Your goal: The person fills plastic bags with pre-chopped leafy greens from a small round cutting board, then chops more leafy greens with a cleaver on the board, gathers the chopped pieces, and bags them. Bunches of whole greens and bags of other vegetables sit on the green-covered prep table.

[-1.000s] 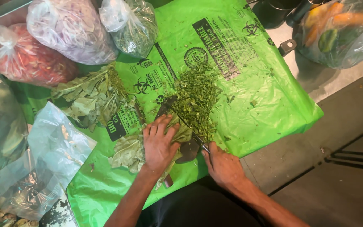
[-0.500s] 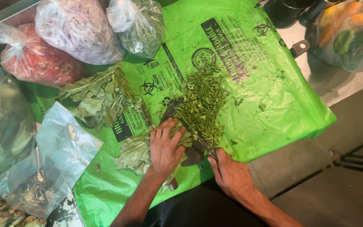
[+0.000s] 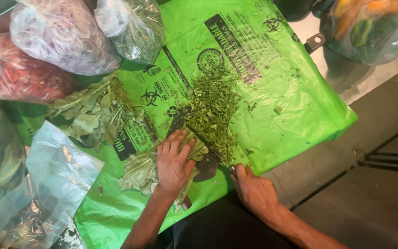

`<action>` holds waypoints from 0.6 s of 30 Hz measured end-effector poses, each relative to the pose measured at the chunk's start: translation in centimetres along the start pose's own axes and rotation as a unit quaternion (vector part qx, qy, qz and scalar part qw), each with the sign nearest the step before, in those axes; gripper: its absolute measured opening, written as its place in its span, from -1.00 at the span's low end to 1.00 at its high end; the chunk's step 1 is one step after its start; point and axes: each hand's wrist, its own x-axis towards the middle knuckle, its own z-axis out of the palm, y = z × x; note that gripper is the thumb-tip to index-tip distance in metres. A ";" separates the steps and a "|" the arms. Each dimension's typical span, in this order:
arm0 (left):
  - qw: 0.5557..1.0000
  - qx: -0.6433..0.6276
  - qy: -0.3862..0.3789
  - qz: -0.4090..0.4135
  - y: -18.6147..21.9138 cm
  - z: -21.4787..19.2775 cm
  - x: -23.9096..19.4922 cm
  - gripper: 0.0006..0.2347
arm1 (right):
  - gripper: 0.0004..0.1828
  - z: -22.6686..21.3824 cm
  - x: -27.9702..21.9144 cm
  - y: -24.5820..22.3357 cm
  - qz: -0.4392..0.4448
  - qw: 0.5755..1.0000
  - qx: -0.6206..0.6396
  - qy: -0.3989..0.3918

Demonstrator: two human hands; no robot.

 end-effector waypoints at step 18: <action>0.999 0.032 0.011 -0.016 0.6 0.0 0.1 -0.43 | -0.61 -5.5 4.7 1.2 0.013 0.959 0.283 -0.026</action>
